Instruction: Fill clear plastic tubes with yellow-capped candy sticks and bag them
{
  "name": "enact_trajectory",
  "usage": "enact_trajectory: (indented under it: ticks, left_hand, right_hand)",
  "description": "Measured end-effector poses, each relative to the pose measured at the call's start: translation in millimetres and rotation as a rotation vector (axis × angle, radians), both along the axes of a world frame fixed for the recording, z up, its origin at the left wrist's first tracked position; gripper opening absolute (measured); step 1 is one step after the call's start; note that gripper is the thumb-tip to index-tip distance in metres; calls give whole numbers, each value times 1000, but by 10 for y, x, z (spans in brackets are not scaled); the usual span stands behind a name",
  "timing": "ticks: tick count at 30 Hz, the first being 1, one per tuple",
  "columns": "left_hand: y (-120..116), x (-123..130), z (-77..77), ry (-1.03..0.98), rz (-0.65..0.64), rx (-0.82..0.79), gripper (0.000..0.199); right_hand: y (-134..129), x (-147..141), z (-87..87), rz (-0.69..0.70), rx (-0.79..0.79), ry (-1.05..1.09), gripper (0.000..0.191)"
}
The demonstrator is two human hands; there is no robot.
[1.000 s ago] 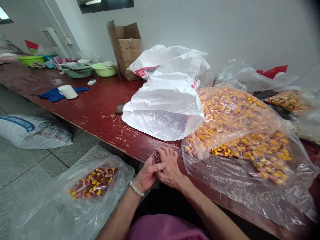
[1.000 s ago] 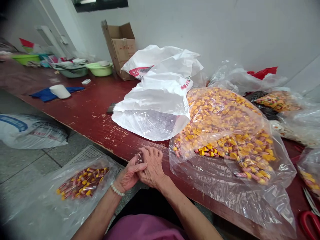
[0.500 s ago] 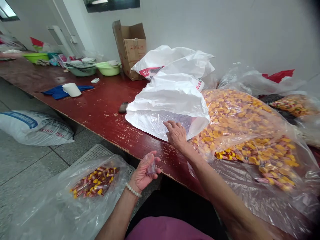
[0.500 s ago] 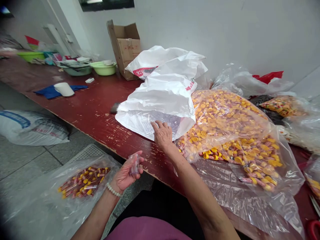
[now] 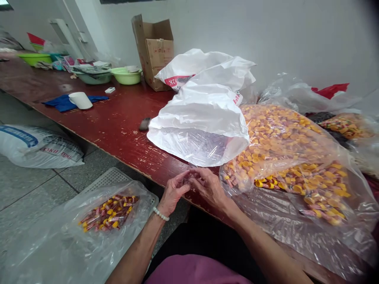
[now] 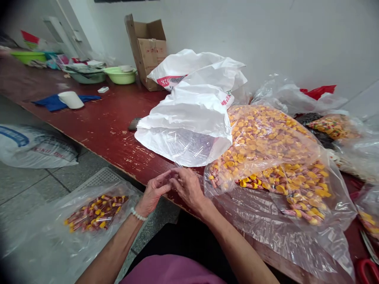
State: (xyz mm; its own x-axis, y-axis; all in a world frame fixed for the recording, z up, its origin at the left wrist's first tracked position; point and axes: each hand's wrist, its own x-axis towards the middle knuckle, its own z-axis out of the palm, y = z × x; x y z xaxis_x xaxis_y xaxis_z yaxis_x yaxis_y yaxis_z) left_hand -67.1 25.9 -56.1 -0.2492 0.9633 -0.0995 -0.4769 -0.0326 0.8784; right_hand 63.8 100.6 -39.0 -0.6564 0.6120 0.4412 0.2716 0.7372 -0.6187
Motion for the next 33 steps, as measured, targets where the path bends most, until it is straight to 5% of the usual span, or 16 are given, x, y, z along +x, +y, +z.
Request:
enact_trajectory:
  ticks: [4,11,17,22,25,33]
  left_hand:
    - [-27,19,-2,-79,-126,-39,50]
    - [9,-229,-124,-391,0,-78,45]
    - [28,-536,-179,-441,-7,-78,41]
    - [-177,-650,-219,-366,55,-37,47]
    - [-273,-686,-191,-353,100,-15,52]
    - [-249,-605,-113,-304,175,-12,54]
  right_hand:
    - [-44,-40,13,42,-246,8,26]
    - [568,-254,-131,-252,248,-366,25]
    - [363,-348,-238,-292,336,-422,39]
    - [177,-643,-275,-75,348,-440,43]
    - [239,-766,-367,-61,251,-435,43]
    - [212,-393,-507,-13,110,-29,40]
